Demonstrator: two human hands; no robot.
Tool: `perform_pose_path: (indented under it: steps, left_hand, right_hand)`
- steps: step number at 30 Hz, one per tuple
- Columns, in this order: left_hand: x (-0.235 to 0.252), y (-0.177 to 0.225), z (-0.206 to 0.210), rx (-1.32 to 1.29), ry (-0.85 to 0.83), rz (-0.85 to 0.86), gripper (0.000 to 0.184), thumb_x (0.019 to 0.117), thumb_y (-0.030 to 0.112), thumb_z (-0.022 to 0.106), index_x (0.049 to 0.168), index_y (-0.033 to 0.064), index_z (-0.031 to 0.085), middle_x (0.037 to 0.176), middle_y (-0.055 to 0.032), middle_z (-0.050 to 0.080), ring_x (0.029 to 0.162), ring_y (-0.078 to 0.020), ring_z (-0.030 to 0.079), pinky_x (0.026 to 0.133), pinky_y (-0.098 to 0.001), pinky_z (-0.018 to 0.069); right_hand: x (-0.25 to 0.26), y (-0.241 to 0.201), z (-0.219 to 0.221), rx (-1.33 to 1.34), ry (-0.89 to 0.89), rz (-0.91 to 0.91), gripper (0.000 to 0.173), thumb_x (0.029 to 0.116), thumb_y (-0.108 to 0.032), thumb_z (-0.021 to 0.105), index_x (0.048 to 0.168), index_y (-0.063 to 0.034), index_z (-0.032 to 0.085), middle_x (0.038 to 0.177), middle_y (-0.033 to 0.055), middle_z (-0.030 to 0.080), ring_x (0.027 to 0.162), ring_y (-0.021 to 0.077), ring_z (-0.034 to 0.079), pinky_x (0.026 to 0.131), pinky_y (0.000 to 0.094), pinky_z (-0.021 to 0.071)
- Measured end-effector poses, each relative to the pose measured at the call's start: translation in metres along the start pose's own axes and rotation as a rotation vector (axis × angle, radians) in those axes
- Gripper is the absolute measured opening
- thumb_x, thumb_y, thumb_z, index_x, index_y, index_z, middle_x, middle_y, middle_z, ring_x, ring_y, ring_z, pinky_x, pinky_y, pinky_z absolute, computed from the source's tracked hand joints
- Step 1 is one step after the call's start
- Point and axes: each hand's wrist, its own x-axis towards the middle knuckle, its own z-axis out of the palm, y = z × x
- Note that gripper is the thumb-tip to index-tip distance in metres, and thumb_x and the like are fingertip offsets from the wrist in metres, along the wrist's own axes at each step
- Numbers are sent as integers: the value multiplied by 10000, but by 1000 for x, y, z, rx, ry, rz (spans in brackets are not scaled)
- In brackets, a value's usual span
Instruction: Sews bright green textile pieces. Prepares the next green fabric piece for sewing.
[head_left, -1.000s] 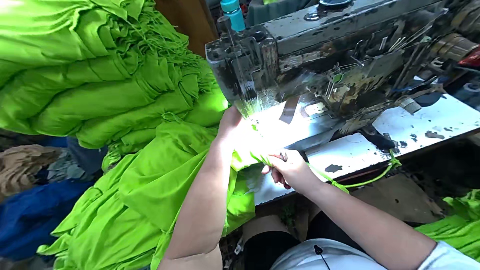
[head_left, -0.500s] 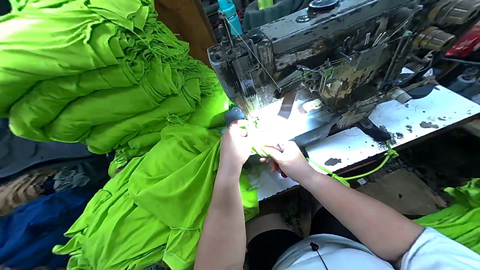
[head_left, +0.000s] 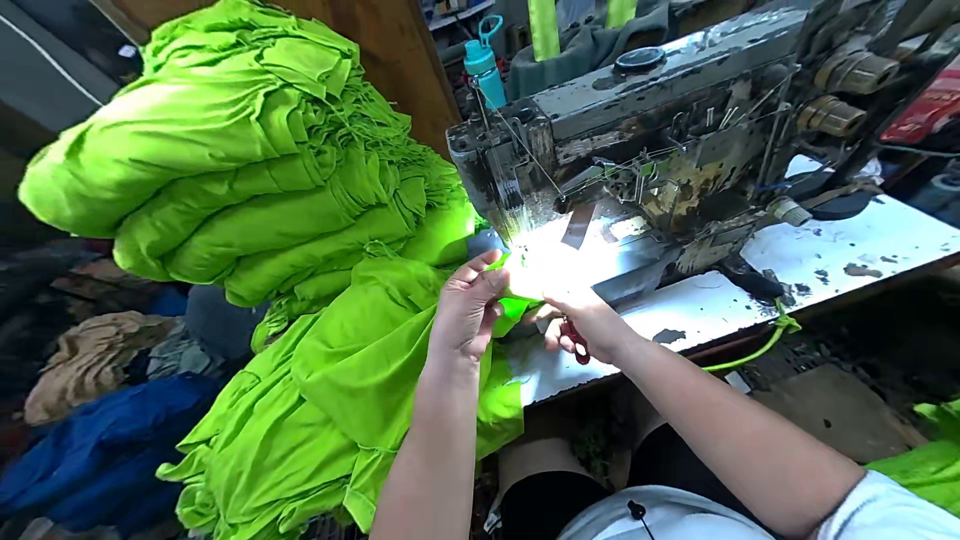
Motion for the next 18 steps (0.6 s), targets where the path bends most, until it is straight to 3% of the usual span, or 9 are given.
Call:
perform_pose_path:
  steps: [2, 5, 7, 9, 10, 12, 14, 16, 18]
  left_hand:
    - [-6, 4, 11, -75, 25, 59, 205, 968, -79, 594, 1098, 71, 647, 796, -24, 706, 550, -14, 605, 462, -140, 484]
    - [-10, 7, 21, 158, 27, 226, 204, 910, -70, 694, 1011, 98, 636, 809, 9, 713, 600, -20, 640, 492, -166, 524]
    - [-8, 9, 12, 680, -64, 478, 176, 910, 11, 733, 1061, 49, 651, 901, 10, 702, 709, -35, 670, 620, -195, 581]
    - [0, 15, -2, 1242, -304, 746, 158, 936, 35, 658, 1081, 9, 715, 1061, -97, 707, 871, -182, 703, 769, -377, 606]
    - [2, 18, -3, 1421, -473, 788, 145, 923, 39, 650, 1043, 29, 730, 1077, -126, 684, 865, -240, 700, 746, -447, 607]
    - [1, 27, 3, 1632, -752, 809, 74, 882, 68, 663, 880, 82, 735, 925, -104, 676, 737, -255, 685, 616, -474, 582]
    - [-2, 44, 12, 1801, -878, 727, 102, 884, 120, 667, 786, 104, 692, 714, -52, 642, 628, -243, 648, 539, -467, 511]
    - [-3, 60, 20, 2018, -867, 581, 153, 887, 184, 681, 751, 116, 667, 649, -43, 608, 607, -249, 629, 533, -470, 480]
    - [1, 73, 35, 2228, -785, 286, 168, 940, 226, 660, 820, 110, 684, 736, -79, 644, 721, -291, 652, 631, -510, 478]
  right_hand:
    - [-3, -11, 0, -371, 57, -149, 224, 1060, -222, 575, 1017, -26, 675, 782, -9, 697, 531, 0, 549, 516, 171, 465]
    - [-13, -17, 3, -775, 94, -421, 252, 1003, -231, 638, 999, -13, 765, 834, 113, 716, 789, 207, 677, 778, 439, 557]
    - [-27, -20, 3, -753, -73, -431, 259, 1001, -271, 654, 982, -31, 747, 840, 65, 705, 752, 121, 658, 738, 333, 561]
    - [-36, -18, 2, -715, -175, -505, 260, 998, -248, 659, 940, -6, 733, 865, 69, 702, 743, 72, 644, 721, 235, 548]
    - [-36, -16, 1, -708, -187, -523, 265, 993, -241, 663, 915, 5, 722, 859, 77, 699, 742, 70, 636, 714, 228, 534]
    - [-27, -15, -6, -700, -188, -466, 257, 984, -252, 683, 924, -5, 725, 827, 42, 695, 720, 31, 631, 685, 206, 528]
    - [-13, -15, -17, -742, -171, -319, 253, 994, -279, 677, 1026, -37, 745, 866, 27, 719, 730, 30, 638, 704, 236, 537]
    - [-3, -4, -24, -742, -142, -237, 252, 1000, -272, 674, 1033, -32, 740, 884, 42, 717, 726, 48, 634, 712, 252, 541]
    - [-1, 9, -24, -670, -95, -324, 233, 977, -243, 703, 960, -13, 739, 799, 19, 691, 638, 0, 595, 624, 183, 521]
